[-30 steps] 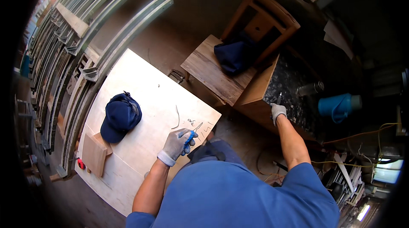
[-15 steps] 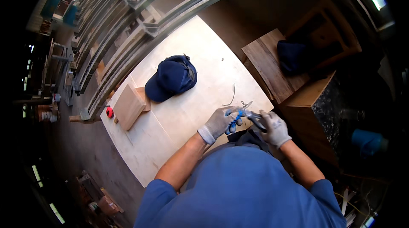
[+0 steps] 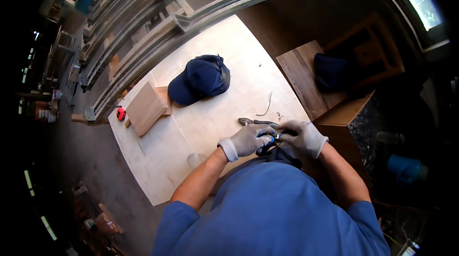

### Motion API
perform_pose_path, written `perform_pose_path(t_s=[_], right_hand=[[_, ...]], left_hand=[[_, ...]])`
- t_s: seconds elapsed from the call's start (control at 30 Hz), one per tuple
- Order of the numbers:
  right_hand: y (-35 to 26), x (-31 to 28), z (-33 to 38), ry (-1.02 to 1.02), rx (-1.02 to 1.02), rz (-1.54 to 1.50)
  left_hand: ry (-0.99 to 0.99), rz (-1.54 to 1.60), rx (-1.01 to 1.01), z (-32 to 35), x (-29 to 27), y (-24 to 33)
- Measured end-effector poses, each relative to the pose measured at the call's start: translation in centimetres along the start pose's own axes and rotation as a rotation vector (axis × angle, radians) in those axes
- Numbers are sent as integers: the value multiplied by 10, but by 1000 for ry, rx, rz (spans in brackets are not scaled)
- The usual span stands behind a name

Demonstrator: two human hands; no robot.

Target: The person walks through a workshop, then uses pliers to strip the insulation from a wire on a workbench. After finishing, they walk to a bucket, remove the lid, and place the lid on the floor.

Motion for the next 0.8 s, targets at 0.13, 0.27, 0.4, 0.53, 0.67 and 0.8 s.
perform_pose_path(t_s=[0.13,0.27,0.4,0.53,0.67,0.8], right_hand=[[-9,11,23,-53,-85,320],[2,2,44,19,31,123],[10,-8,66,69,176,-208],[31,-30,93,411,174,-257],[39,-55,104,590,284,-233],[63,-89,118,672,347,-301]], left_hand=[[-95,-411,152,-13,14,21],[-124,-782,110,-25,27,51],[-160,-1159,163,-47,46,84],[-13,-1194,387,-60,56,123],[297,-1006,603,-73,40,113],[379,-823,504,-61,21,107]])
Point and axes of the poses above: each hand's wrist, its own z-axis away from the middle knuckle, its own x-axis out of the palm, y = z × x, the point moved 10 cm from there along -z, towards the middle knuckle, and after that the axes turned 3 degrees about -y, right-handed, at the moved point
